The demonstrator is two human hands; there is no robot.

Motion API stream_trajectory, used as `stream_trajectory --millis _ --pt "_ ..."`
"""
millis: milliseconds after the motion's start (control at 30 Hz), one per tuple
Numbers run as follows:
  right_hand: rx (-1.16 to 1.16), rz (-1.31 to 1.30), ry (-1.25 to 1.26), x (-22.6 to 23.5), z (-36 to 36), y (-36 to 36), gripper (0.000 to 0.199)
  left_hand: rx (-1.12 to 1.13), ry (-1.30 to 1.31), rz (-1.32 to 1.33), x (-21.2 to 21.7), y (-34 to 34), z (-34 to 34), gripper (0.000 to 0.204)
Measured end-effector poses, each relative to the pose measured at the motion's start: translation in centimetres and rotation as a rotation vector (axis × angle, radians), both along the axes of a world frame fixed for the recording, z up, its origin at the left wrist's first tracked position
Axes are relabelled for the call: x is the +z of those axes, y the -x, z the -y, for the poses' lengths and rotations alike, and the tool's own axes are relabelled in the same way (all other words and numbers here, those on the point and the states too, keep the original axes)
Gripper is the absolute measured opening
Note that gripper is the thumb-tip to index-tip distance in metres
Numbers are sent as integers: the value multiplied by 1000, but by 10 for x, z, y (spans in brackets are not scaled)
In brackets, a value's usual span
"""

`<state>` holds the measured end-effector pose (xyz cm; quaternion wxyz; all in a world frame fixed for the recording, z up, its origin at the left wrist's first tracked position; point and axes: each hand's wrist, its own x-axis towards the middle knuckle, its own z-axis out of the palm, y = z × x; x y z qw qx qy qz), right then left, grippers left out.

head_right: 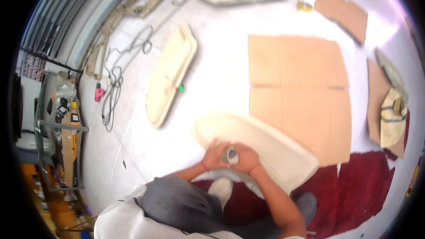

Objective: The person sits on the floor and fits a white fabric cover over a curved plastic shell, smoothing it into place and tucking the edges. They then use a small tool to secure the fabric along the edges of the shell.

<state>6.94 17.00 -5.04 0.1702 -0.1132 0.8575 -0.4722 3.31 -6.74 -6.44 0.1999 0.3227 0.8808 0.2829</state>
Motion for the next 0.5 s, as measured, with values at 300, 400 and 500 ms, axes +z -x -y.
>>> stream_trajectory --millis 300,400,500 --pt "191 82 -219 -14 7 21 82 111 69 -99 -22 -29 -13 115" --pt "138 168 -430 1 24 20 82 112 140 -53 -9 -27 -11 107" --pt "82 246 -580 -1 24 28 87 77 228 30 8 -25 -24 98"
